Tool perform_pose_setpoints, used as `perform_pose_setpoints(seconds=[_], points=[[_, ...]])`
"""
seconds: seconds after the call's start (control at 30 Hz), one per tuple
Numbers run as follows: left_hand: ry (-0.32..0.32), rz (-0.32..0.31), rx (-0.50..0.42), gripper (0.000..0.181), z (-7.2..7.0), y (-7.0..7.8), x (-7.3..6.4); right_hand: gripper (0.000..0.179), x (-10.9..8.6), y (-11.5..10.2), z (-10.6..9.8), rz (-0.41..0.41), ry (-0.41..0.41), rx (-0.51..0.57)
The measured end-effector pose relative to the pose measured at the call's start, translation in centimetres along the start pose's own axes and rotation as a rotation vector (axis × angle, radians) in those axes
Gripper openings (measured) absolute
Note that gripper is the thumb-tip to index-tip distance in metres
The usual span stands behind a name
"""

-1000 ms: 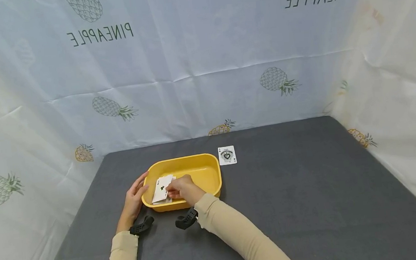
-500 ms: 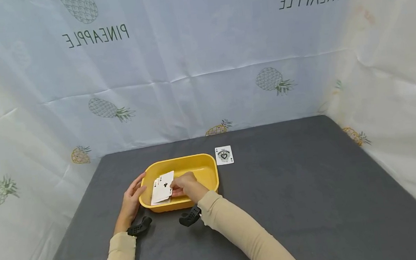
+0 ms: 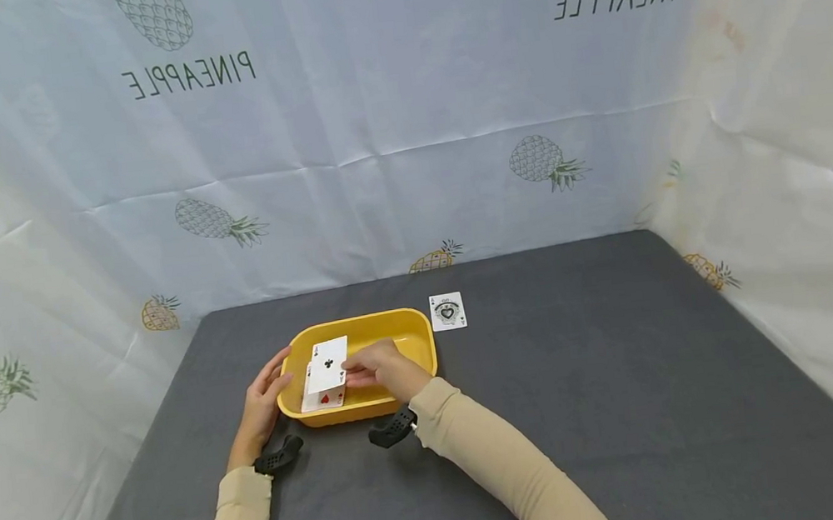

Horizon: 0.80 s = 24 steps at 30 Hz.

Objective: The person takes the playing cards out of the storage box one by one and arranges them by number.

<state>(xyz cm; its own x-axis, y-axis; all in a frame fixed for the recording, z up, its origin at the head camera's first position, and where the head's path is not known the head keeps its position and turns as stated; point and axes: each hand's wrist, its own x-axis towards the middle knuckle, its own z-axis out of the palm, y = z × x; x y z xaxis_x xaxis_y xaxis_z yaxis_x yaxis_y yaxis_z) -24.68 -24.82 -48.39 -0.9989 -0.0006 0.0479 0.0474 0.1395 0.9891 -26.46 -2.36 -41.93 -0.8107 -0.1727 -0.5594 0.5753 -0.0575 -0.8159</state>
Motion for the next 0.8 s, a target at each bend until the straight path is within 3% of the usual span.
perform_pose_setpoints(seconds=[0.37, 0.57, 0.8], points=[[-0.025, -0.011, 0.012, 0.048, 0.0, -0.1, 0.1, 0.027, -1.9, -1.0, -3.7, -0.13, -0.114, -0.039], [-0.028, -0.004, 0.005, 0.048, -0.1, -0.3, 0.2, 0.029, -2.2, -2.1, -5.8, -0.115, -0.071, 0.002], [-0.02, 0.006, -0.003, 0.048, -0.1, -0.3, 0.2, 0.038, -1.6, -4.2, -8.6, -0.096, 0.044, 0.03]])
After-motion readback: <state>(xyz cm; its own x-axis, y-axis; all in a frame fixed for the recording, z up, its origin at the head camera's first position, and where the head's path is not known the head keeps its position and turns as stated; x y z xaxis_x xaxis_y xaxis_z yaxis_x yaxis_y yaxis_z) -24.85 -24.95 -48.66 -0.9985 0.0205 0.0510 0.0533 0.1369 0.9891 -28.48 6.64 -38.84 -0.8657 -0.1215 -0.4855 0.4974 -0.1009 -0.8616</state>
